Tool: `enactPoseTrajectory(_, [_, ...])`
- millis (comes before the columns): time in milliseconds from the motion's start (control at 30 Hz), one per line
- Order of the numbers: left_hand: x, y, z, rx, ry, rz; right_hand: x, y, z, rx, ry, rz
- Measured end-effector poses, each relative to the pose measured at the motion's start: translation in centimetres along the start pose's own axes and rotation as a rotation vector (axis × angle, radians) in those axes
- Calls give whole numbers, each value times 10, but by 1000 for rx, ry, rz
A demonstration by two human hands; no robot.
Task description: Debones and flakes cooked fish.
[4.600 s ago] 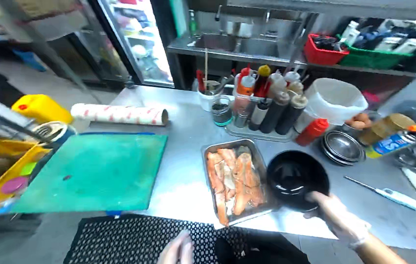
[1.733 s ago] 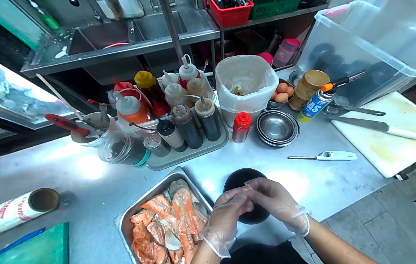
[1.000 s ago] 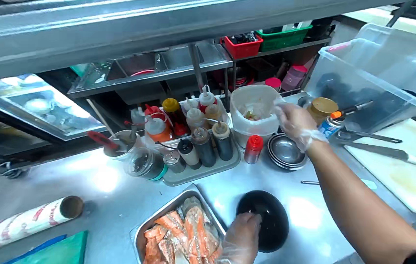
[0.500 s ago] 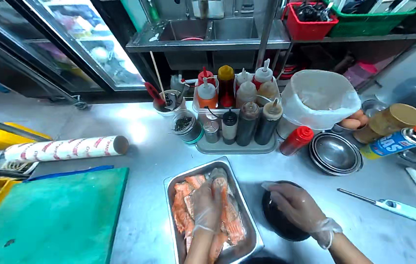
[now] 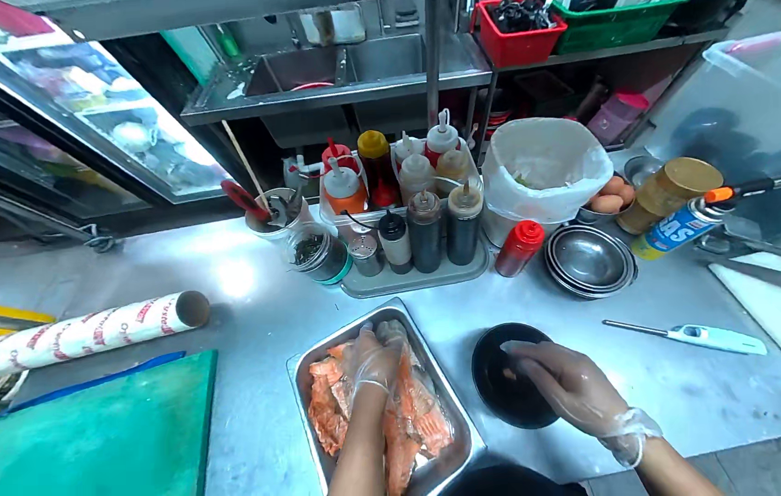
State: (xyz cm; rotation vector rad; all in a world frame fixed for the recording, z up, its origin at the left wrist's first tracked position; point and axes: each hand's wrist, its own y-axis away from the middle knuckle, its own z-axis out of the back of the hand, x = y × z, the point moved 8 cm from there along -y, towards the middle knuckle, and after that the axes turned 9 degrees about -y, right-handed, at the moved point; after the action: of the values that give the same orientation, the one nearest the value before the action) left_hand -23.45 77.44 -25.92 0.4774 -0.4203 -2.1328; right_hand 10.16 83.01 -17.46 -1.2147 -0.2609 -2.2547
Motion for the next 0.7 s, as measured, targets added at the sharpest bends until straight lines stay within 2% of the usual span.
enactPoseTrajectory(167, [2,0,-5,-8,30,18,0,-1,-7,18,-1,-6])
enactPoseTrajectory(367, [3,-6,-24,153,204,-170,9,-9,-12,41,-14,34])
enactPoseTrajectory(567, [16,13,-20,291,755,-271,17,-10,-18,64,-11,54])
enactPoseTrajectory(700, [32,45,-2,246,1031,-271,20,-7,-24,95,-1,42])
